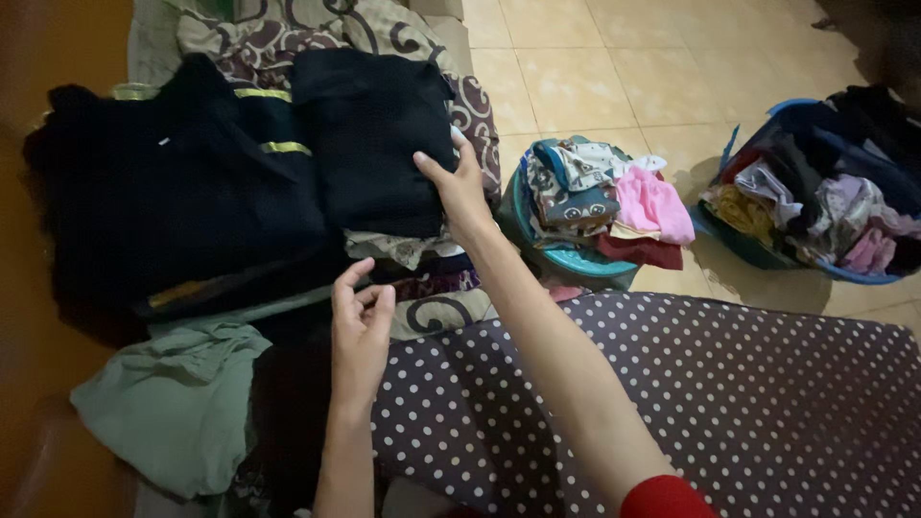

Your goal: The person folds several garments one at a time on a polka-dotted ironing board. Items include a white patterned shirt, a brown shirt, a black shirt, and a red t-shirt. Each garment is smoothed, folded, and placed on a growing stack to the left.

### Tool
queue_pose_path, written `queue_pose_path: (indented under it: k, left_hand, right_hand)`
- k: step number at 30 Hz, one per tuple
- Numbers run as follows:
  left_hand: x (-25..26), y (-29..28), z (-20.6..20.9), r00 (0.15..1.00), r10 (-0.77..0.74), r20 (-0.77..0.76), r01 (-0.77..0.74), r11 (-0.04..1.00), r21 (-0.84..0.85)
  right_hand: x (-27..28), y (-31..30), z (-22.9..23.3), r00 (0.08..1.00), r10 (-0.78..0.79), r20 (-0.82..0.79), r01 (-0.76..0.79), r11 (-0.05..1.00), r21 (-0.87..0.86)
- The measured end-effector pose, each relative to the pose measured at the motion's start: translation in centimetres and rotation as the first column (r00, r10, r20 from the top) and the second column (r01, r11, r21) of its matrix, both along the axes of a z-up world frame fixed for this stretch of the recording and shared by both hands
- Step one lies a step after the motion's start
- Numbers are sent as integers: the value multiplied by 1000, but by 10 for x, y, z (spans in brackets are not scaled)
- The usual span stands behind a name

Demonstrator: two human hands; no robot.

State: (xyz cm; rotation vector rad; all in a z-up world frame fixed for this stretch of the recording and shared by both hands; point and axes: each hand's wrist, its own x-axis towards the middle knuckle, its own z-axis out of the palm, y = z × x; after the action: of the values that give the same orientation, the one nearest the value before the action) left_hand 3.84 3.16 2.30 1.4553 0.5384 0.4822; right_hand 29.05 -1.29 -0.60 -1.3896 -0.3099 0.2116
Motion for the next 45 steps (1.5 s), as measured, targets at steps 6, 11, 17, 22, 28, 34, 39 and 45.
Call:
queue_pose_path:
  k: [6,11,17,22,28,34,39,45]
  left_hand:
    - [-1,-12,4,995,22,100,-43,976,213]
    - [2,-35,4,993,-32,110,3,966,258]
    - [14,-107,-14,946,-306,-107,313,773,552]
    - [11,-205,-49,850,-371,-375,499,336,799]
    - [-13,-309,-62,782,-541,-309,405,64,912]
    - [-23,-390,-56,576,-749,-328,373,-116,920]
    - [-28,-446,-54,426,-834,-352,338,-214,917]
    - [-18,-511,-56,300,-899,-318,275,-238,931]
  right_hand:
    - [-17,-16,18,985,-3,170,22,994,-108]
    - [-39,-65,11,879,-55,473,187,953,-238]
    - [-116,-187,3,928,172,332,-58,943,-327]
    - [-181,-311,8,944,168,286,35,807,-590]
    - [-261,-421,7,945,-137,297,289,774,-563]
    - [-336,-537,14,969,-248,-17,220,885,-411]
    - [-397,-679,-33,717,-697,23,673,700,237]
    - [-422,-811,-206,-126,-992,-5,903,-112,-416]
